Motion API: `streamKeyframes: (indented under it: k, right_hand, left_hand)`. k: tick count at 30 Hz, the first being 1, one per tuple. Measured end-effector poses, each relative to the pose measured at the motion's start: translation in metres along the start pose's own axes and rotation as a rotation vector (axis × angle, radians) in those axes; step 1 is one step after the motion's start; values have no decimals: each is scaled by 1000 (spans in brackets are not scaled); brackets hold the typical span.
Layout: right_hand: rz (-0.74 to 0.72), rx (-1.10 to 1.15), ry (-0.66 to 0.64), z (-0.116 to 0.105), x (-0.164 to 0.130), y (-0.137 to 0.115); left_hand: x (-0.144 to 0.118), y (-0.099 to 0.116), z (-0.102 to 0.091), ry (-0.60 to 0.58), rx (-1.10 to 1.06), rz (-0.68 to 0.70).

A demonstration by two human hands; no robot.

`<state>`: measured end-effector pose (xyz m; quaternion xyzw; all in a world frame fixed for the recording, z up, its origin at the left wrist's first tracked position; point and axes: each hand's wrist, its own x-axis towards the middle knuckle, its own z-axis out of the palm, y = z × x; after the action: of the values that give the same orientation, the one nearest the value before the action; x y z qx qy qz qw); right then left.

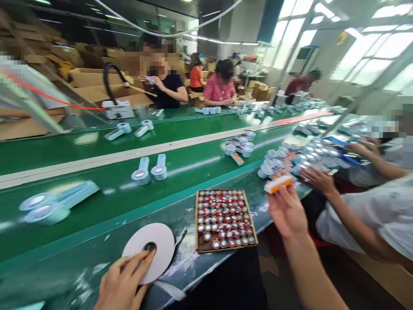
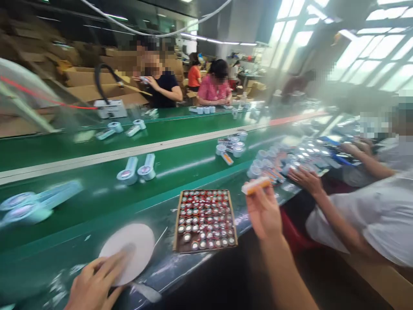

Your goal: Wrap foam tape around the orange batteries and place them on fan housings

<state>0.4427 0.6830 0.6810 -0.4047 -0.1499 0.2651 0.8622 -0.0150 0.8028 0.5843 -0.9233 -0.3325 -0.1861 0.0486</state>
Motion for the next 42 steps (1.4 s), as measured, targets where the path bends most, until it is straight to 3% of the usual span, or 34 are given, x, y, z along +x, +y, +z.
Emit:
streamKeyframes:
  k: [2,4,7,11,13,15,18,21,25,27,29,31,37,42]
  right_hand:
    - [70,-84,5,-24,-7,2]
    - [92,-161,28,-42,-16,14]
    - [79,-206,30,-44,-20,34]
    - [94,-211,-8,-27,-14,46]
    - [99,-233,-12,-30,-9,44]
    - [101,-273,5,-40,-2,38]
    - [77,-325,-5,-41,18,32]
    - [-12,-383,-178,-3,57,46]
    - [-64,-624,-641,74,124,107]
    - [-176,-930,-918,103,149,142]
    - [-321,-1258,-1155,118,165,169]
    - [-402,-1459,-1295,121,171,185]
    - [-420,-1738,-1410,126,166,200]
    - [-347,-1919,-1511,172,160,184]
  left_hand:
    - [-5,-16,-15,-137,-86,-133]
    - [18,-20,-28,-188,-186,-264]
    - [111,-25,-25,-178,-123,-414]
    - [264,-46,10,-303,56,-461]
    - [318,-52,30,-395,75,-454]
    - [349,-50,49,-501,73,-392]
    - [363,-32,75,-603,38,-197]
    - [367,-13,90,-631,1,-33]
    - [380,-15,90,-654,-64,18]
    - [383,-22,85,-629,-110,4]
    - [381,-28,81,-573,-143,-39]
    - [376,-29,82,-514,-167,-95]
    - [369,-14,93,-425,-248,-189]
    - [369,15,65,-360,-313,-206]
